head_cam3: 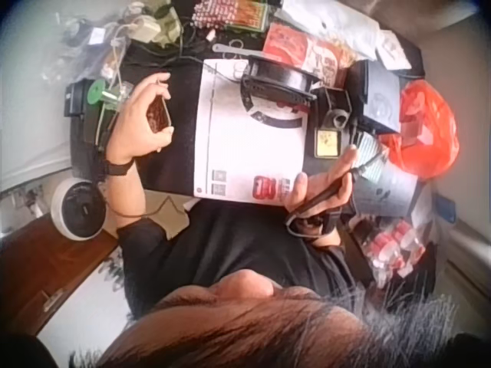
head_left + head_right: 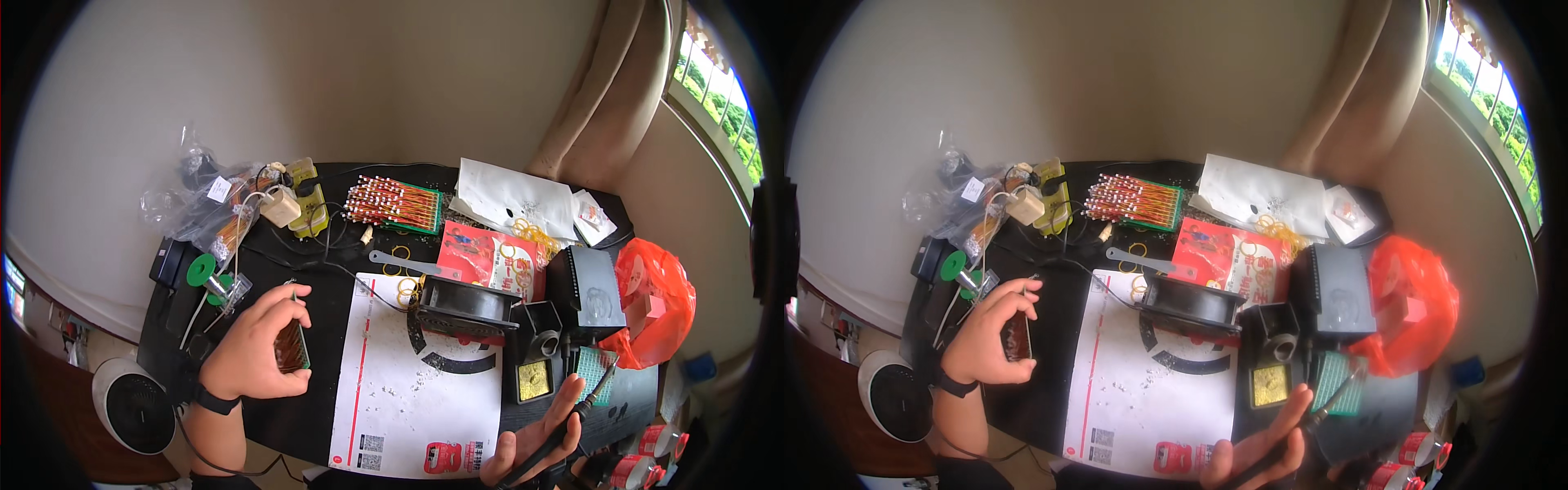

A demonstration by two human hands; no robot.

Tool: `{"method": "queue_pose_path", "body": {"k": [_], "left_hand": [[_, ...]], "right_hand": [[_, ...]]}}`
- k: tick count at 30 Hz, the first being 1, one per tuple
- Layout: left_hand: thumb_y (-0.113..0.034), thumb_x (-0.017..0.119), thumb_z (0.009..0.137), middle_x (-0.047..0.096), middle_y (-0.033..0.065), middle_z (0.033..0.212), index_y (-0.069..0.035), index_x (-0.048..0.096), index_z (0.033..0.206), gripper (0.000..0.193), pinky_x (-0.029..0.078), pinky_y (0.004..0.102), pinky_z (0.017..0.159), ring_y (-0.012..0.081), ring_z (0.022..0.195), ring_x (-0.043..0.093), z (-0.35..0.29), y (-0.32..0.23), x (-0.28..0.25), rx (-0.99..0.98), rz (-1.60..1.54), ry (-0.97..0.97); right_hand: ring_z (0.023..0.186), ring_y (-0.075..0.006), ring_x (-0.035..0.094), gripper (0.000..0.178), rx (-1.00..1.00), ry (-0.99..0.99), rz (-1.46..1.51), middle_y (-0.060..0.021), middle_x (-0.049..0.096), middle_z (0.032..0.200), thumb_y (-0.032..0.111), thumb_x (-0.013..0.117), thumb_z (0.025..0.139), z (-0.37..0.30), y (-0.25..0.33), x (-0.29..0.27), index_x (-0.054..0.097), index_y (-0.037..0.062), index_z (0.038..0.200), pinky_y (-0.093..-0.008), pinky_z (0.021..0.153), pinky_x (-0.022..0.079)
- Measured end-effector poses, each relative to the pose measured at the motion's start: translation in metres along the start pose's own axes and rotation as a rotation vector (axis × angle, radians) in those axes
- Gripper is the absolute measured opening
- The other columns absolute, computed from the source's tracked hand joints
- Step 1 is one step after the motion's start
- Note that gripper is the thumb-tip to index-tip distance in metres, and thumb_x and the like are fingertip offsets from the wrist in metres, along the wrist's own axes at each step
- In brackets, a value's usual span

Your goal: Soldering various wires and electronic components onto a green printed circuit board.

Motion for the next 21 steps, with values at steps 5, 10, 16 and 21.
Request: {"method": "queue_pose_path", "body": {"k": [5,10,16,21], "left_hand": [[-0.027,0.080,0.072,0.044,0.0216,0.140,-0.006,0.045,0.121,0.064,0.044,0.0457,0.109,0.0300,0.126,0.054,-0.007,0.051,0.039,0.135,-0.696,-0.469],[-0.037,0.083,0.075,0.043,0.0255,0.146,-0.006,0.034,0.140,0.087,0.048,0.0479,0.108,0.0312,0.124,0.057,-0.031,0.018,-0.010,0.248,-0.687,-0.790],[-0.057,0.076,0.084,0.044,0.0294,0.146,-0.003,0.018,0.154,0.105,0.048,0.0502,0.109,0.0339,0.126,0.056,-0.057,-0.030,-0.073,0.322,-0.626,-0.946],[-0.059,0.075,0.081,0.040,0.0354,0.149,0.003,0.014,0.154,0.114,0.046,0.0472,0.109,0.0356,0.126,0.055,-0.055,-0.023,-0.066,0.280,-0.297,-0.931]], "right_hand": [[0.153,-0.0498,0.018,0.076,0.011,0.009,0.005,-0.0389,0.018,0.161,0.009,0.054,0.092,-0.001,0.001,0.001,0.010,0.0005,0.153,-0.0578,0.125,0.010],[0.153,-0.0503,0.016,0.076,0.040,-0.052,-0.004,-0.0383,0.016,0.162,0.014,0.054,0.092,-0.004,-0.006,0.002,0.012,0.0016,0.154,-0.0601,0.124,0.007],[0.153,-0.0502,0.018,0.076,0.003,-0.004,0.015,-0.0388,0.016,0.162,0.007,0.053,0.091,-0.001,0.001,0.002,0.009,-0.0002,0.153,-0.0588,0.125,0.010],[0.153,-0.0505,0.017,0.076,0.025,0.027,-0.010,-0.0385,0.014,0.162,0.007,0.053,0.091,-0.001,0.000,0.001,0.009,0.0002,0.153,-0.0593,0.124,0.012]]}}
Point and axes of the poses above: each hand's wrist, its own z-axis towards the middle knuckle, its own x-axis out of the palm, y = z × x, the point moved 7 cm from there along z, towards the middle knuckle
